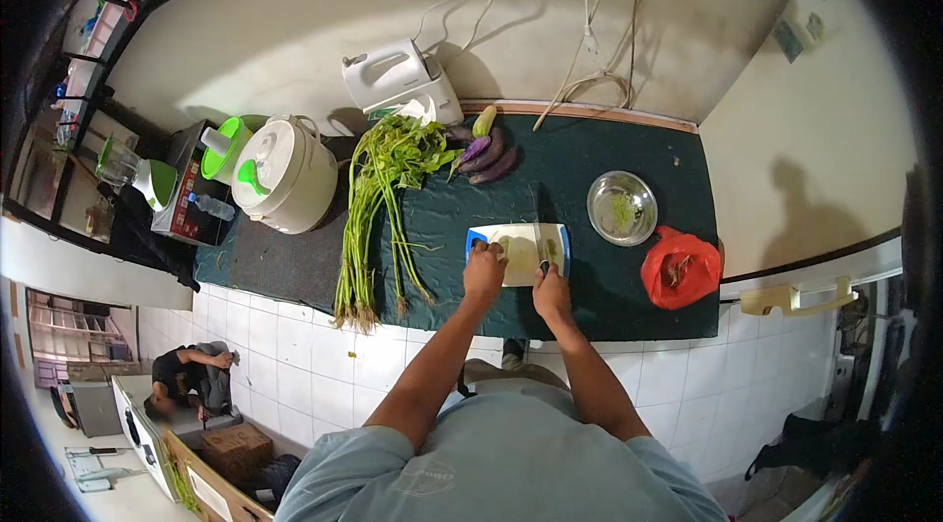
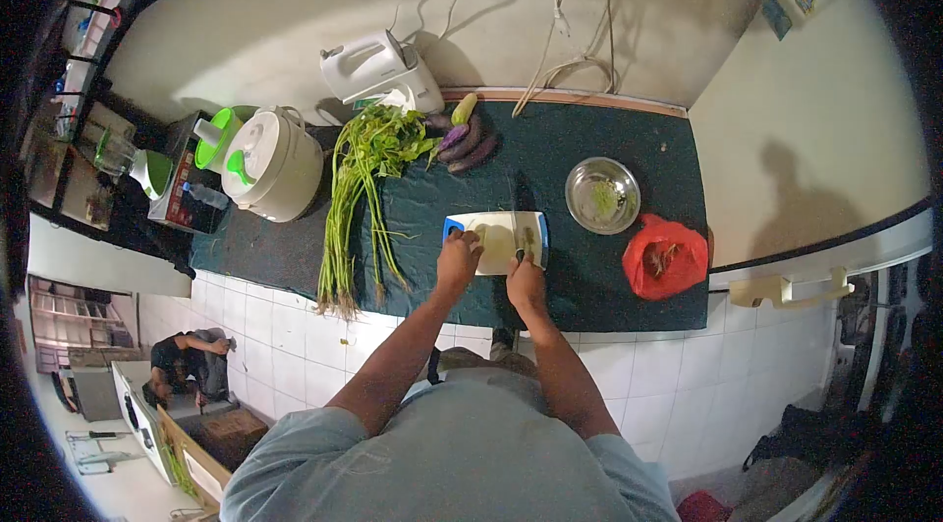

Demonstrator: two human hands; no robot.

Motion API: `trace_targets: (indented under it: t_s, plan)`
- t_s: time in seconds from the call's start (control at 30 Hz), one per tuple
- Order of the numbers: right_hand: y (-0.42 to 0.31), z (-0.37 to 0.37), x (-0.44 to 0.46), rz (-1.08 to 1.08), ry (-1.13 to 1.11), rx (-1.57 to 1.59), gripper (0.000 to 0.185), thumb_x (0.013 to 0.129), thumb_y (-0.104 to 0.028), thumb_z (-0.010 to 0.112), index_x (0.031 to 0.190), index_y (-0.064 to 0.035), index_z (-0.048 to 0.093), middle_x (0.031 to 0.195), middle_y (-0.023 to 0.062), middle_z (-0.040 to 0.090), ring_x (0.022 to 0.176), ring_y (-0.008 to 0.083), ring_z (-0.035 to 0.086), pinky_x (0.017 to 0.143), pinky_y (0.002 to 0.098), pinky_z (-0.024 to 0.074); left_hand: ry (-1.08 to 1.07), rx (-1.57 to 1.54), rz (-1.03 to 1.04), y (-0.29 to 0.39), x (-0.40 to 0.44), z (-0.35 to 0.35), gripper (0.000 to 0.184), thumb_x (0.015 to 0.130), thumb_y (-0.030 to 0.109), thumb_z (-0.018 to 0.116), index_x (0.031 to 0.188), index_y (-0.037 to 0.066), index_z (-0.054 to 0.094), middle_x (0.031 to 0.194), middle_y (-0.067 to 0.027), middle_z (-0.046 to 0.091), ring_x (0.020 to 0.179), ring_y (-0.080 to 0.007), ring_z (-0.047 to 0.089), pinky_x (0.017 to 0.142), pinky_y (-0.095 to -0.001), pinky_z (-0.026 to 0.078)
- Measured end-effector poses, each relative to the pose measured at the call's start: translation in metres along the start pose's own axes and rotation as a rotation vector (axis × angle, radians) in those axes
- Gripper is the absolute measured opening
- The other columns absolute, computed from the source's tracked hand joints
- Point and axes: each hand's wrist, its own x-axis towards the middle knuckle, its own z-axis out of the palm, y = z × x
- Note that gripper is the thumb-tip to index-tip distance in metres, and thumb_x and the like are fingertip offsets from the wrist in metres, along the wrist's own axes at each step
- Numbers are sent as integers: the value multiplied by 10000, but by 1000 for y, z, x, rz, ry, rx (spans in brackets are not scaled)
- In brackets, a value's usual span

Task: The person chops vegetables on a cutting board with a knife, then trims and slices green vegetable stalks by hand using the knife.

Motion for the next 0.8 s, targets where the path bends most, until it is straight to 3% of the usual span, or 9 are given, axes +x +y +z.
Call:
trace_targets:
  t_s: [0.13,0.23,0.4,0.57,0.63,0.8]
  plan:
    - [1,-9,-10,-50,-28,-26,356,1007,-278,497,1136,51,541,889,293,675,859,468,668,733,522,547,-72,58,-68,10,17,3,293,822,246,716,1043,61,668,1088,-158,642,1061,-361,607,869,-459,534]
    - [8,-6,-26,-21,-182,-31,456,1019,-354,447,1194,64,503,873,314,671,833,499,664,754,567,529,-61,223,-1,3,25,22,231,851,231,673,1015,68,665,1030,-146,649,1036,-350,614,851,-453,539]
    - [20,4,-38,-11,-117,14,441,1018,-342,459,1164,71,508,852,320,663,830,490,664,746,552,537,12,313,134,-5,20,31,179,891,159,561,1005,72,668,996,-118,657,995,-317,617,812,-415,546]
    - [19,-6,-24,49,-66,-60,423,1016,-333,453,1172,57,507,841,309,668,819,487,672,756,575,536,69,331,267,-9,19,33,225,872,138,550,1055,80,668,1001,-109,659,1021,-303,610,845,-402,531]
    - [20,-10,-17,49,-6,-35,402,1013,-320,478,1076,70,550,848,323,663,829,493,664,744,549,538,74,330,296,-8,21,32,241,870,129,542,1070,80,667,1000,-110,659,1031,-299,607,860,-402,524]
    - [16,-24,-17,51,-16,-60,403,1004,-322,493,1088,69,548,880,318,667,857,482,668,755,544,545,-5,351,319,-13,26,32,243,866,121,540,1068,69,663,985,-113,647,1012,-293,594,869,-407,500]
